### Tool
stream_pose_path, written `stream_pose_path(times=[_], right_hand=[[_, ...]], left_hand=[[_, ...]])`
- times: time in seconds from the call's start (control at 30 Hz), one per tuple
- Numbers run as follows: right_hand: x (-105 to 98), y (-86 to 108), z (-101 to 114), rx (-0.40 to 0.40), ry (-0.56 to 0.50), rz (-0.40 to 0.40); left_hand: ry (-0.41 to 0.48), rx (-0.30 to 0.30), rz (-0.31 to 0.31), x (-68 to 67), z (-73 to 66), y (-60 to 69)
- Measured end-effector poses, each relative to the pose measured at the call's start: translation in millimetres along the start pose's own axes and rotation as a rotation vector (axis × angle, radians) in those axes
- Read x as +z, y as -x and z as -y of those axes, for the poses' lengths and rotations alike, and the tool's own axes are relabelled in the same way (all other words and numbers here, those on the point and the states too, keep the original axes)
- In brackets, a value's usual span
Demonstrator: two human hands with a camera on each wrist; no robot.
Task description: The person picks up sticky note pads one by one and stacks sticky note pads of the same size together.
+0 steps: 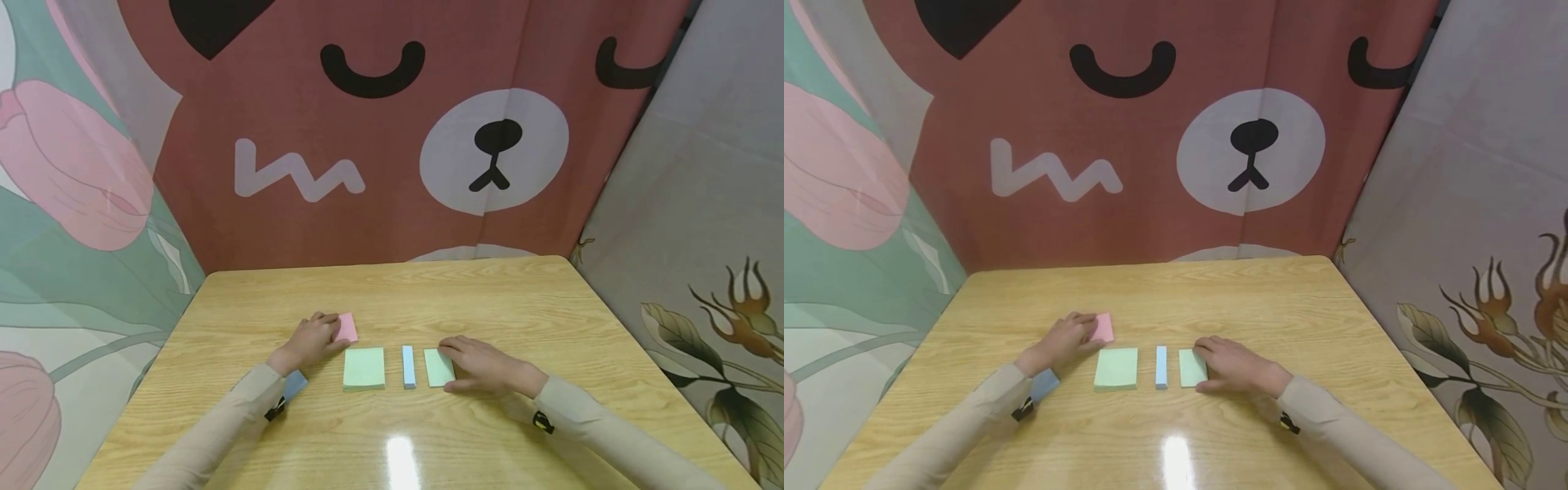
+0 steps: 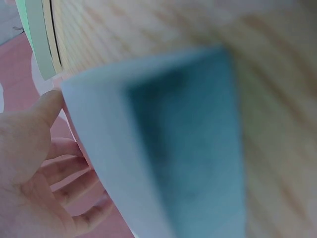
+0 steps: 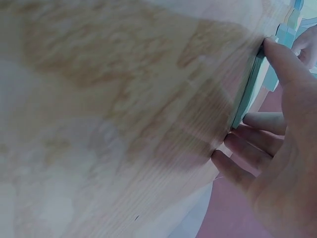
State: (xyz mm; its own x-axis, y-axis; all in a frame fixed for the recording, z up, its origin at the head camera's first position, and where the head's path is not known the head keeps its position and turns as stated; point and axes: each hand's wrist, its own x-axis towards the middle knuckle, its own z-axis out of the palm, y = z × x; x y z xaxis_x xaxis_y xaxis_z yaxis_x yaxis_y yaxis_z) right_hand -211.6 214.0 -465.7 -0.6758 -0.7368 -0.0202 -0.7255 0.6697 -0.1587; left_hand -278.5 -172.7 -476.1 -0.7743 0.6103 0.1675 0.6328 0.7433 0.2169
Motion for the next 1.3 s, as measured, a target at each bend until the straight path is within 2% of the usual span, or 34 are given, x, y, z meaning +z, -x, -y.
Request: stream_pose_path(times=[0.23, 0.6, 1.03, 1.3], right_hand=[[1, 1.6, -2, 0.014, 0.004, -0.001], [0, 3.0, -2, 0.032, 0.012, 0.018], [2, 3.1, 0, 0.019, 0.001, 0.005], [4, 3.3, 0, 0.017, 0.008, -0.008]], left_hand=[[0.005, -0.017, 0.007, 0.9, -0.2, -1.3], [-0.027, 0.008, -0.013, 3.4, 0.7, -4.5], [-0.032, 0.022, 0.036, -8.0, -1.6, -3.7], [-0.055, -0.012, 0.082, -11.9, -2.6, -11.2]])
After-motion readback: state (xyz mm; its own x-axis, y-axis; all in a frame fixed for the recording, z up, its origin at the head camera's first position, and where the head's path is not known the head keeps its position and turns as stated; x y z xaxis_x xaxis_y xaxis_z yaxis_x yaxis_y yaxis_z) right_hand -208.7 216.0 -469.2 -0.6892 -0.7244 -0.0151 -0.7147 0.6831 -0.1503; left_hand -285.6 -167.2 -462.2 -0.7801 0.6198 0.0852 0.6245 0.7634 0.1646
